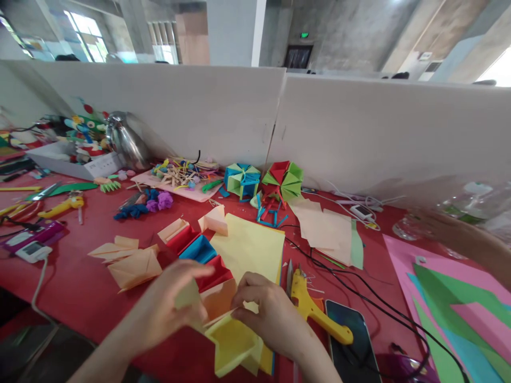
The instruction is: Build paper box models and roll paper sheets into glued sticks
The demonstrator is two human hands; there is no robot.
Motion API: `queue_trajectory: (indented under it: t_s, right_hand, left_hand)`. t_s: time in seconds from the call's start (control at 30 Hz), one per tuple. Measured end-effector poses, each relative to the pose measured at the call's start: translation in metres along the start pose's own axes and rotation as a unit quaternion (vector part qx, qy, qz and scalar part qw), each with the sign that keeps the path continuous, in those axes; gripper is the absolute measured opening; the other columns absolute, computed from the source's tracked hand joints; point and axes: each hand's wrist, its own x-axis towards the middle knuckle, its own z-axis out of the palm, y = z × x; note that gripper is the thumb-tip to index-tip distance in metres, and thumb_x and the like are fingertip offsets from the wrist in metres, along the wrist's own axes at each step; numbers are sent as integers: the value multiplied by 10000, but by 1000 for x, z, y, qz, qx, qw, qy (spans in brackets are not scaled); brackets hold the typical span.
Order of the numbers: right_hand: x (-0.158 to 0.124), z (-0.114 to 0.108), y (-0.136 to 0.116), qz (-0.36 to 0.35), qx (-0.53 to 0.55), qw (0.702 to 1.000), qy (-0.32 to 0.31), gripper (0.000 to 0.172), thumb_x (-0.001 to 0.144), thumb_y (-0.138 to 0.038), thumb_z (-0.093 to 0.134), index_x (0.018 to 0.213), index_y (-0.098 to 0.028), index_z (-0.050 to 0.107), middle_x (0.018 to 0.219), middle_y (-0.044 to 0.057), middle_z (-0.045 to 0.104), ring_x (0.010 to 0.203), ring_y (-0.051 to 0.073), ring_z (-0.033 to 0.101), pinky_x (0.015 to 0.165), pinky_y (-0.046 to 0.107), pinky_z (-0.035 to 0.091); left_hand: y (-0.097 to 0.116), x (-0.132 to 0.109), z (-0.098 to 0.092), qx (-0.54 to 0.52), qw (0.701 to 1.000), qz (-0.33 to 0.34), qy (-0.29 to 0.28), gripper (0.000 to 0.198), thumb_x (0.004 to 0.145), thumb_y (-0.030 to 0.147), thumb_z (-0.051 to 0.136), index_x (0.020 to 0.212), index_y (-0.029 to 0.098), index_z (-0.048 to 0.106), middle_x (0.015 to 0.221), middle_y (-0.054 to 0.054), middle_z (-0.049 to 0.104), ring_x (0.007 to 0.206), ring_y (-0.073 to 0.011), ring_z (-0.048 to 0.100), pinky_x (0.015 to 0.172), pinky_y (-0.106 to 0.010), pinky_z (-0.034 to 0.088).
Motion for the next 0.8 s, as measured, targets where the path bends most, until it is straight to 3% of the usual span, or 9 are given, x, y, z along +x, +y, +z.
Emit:
queue_trajectory:
  t_s: [0.07,0.13,0.27,0.33,0.43,0.5,0.57,0.73,0.8]
  right_hand:
    - [-3,-2,4,6,15,1000,-3,75,757,-178,615,709,-224,649,814,-4,540,765,129,557,717,225,409]
    - [-5,-3,8,9,29,1000,-4,61,755,-187,619,717,-223,651,830,0,535,774,131,554,727,229,410]
    - [-9,-4,15,8,44,999,0,49,759,-204,617,726,-217,651,847,10,532,776,138,550,724,244,414]
    - [-12,-5,17,5,48,999,3,50,761,-208,614,725,-216,649,855,14,536,783,142,551,730,253,415]
    - [-15,-5,21,1,56,998,10,51,762,-231,615,724,-216,646,860,19,538,791,150,553,735,267,420]
    - [-16,-5,23,2,61,998,15,60,763,-248,616,723,-216,646,863,22,537,796,155,555,740,278,423]
    - [-16,-5,25,1,64,998,20,66,762,-255,619,718,-216,647,868,23,536,810,160,556,757,290,421]
    - [-15,-4,26,2,67,997,24,59,759,-252,622,719,-216,647,878,24,539,805,160,557,750,292,418]
    - [-15,-3,27,1,64,998,26,59,757,-248,621,718,-214,650,881,27,542,803,162,557,749,291,417]
  left_hand:
    - [-27,4,-18,34,993,-58,102,395,847,372,484,1211,235,416,1205,-89,528,1129,-241,472,916,-411,395]
    - [-56,8,-28,62,979,-109,158,420,872,377,433,1251,217,351,1264,-107,477,1195,-246,422,938,-423,382]
    - [-93,14,-27,91,979,-149,105,446,901,396,343,1273,154,294,1182,-134,555,1138,-243,488,934,-442,387]
    - [-95,14,-24,108,977,-146,110,459,911,395,304,1289,135,297,1222,-148,527,1141,-238,483,938,-438,386]
    - [-86,11,-22,165,972,-97,136,452,912,373,306,1318,175,325,1356,-113,411,1284,-240,297,1017,-460,293]
    - [-79,9,-22,212,971,-63,95,398,901,379,342,1261,241,442,1395,-49,376,1328,-252,187,1055,-502,191]
    - [-72,7,-21,243,968,-46,43,369,888,407,365,1177,257,538,1409,-24,360,1330,-267,177,1061,-529,138]
    - [-56,3,-11,264,964,-16,10,572,834,501,430,1340,245,352,1467,-86,219,1339,-296,128,1048,-549,136]
    - [-53,1,-6,267,964,0,-7,570,797,534,475,1304,282,410,1483,-77,162,1339,-334,85,1030,-575,139]
